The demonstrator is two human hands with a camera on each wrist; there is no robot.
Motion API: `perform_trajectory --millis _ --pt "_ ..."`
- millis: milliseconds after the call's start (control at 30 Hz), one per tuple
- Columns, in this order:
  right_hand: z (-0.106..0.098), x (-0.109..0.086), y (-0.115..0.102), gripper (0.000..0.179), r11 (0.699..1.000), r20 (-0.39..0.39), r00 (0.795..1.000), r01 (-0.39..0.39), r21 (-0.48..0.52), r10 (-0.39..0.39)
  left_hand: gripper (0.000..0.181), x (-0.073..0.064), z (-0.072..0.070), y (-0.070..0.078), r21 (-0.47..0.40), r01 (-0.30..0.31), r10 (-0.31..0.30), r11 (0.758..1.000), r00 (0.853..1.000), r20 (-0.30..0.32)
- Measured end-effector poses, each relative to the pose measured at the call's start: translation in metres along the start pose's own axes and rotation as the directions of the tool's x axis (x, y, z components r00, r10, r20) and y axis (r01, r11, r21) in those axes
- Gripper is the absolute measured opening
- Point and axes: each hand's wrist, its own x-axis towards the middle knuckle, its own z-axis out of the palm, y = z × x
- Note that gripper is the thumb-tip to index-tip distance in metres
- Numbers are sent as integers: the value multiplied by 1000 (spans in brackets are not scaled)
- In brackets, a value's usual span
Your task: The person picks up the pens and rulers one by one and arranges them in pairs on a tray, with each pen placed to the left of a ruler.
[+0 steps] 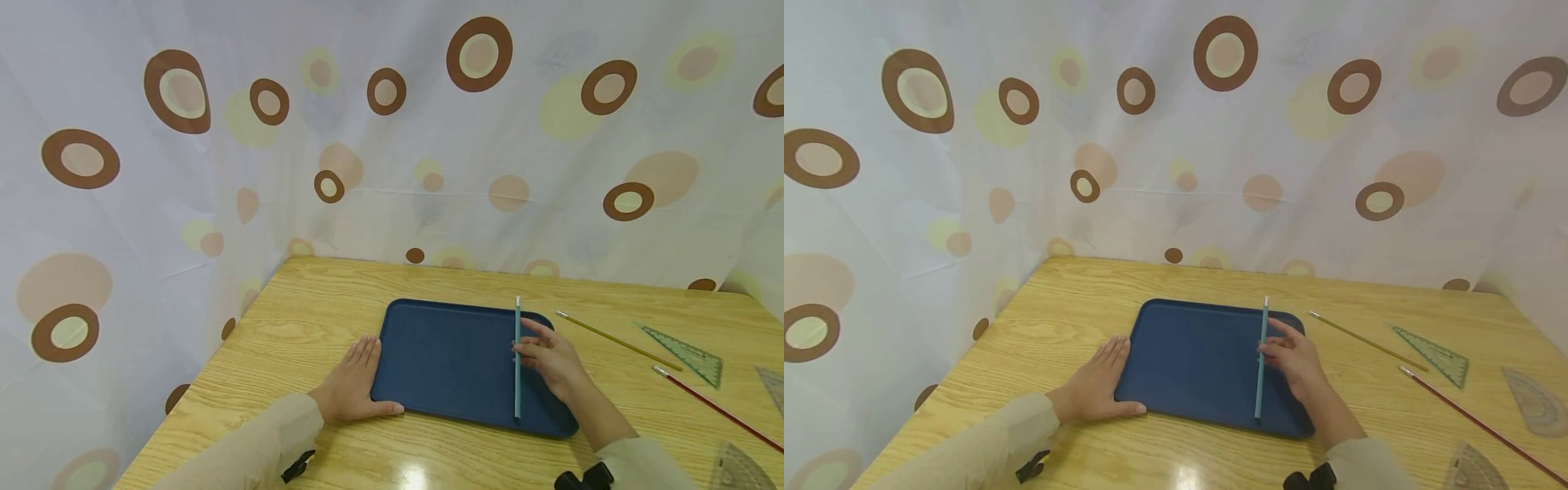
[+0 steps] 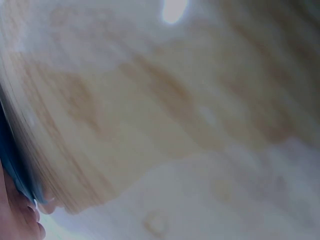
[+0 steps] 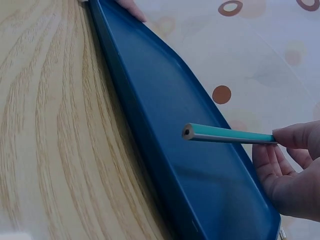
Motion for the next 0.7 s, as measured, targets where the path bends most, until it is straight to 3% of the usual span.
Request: perform_trajectory --millis 700 --pt "22 5 0 66 997 0 1000 -26 66 26 110 0 -1 0 0 -4 4 1000 1000 -6"
